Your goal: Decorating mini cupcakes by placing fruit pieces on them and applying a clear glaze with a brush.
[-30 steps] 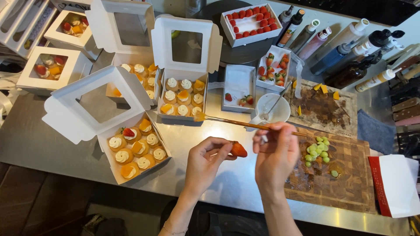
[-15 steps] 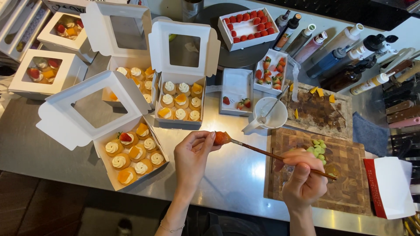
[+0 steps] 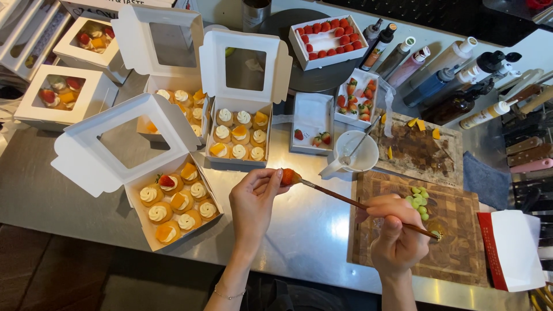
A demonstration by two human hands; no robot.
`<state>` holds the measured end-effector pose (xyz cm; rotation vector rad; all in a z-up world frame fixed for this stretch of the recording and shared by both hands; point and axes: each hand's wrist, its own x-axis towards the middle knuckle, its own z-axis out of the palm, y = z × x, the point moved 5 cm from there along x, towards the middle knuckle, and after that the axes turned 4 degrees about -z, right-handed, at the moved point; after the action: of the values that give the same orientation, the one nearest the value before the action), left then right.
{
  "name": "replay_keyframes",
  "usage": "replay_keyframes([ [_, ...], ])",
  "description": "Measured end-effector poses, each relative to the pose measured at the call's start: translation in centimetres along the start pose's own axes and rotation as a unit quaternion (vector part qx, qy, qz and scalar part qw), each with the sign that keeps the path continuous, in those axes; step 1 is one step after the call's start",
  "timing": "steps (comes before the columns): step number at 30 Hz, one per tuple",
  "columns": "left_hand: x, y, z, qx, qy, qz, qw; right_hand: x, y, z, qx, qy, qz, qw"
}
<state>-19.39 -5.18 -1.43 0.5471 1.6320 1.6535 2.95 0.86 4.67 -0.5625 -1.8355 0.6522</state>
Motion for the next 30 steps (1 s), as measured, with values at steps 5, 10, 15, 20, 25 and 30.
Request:
replay_keyframes([
  [5,0.0,0.4,-0.2,-0.027,-0.001,0.005,1.000,-0.4,0.7,0.4,0.046,-0.024,0.035,0.998],
  [10,0.0,0.2,-1.0,-0.008,0.018,0.010,1.000,-0.4,0.8,-0.2,0.020,-0.009,0.036,0.999],
  [15,0.0,0.0,-1.9,-0.053,0.008,-0.007,0.999,-0.6,1.0,1.1,0.074,-0.015,0.067,0.995],
  [20,0.2,-0.6,-4.0,-0.058,0.027,-0.043,0.997,-0.2,0.3,2.2,0.006,-0.028,0.069,0.997],
  [25,0.1,-0.6,-6.8,-0.065,0.032,-0.027,0.997,-0.3,0.1,5.7,0.141,-0.050,0.089,0.985],
  [30,-0.1,0.0,-10.5,-0.050,0.063,-0.037,0.996,0.2,-1.0,7.9,0.087,-0.048,0.086,0.991],
])
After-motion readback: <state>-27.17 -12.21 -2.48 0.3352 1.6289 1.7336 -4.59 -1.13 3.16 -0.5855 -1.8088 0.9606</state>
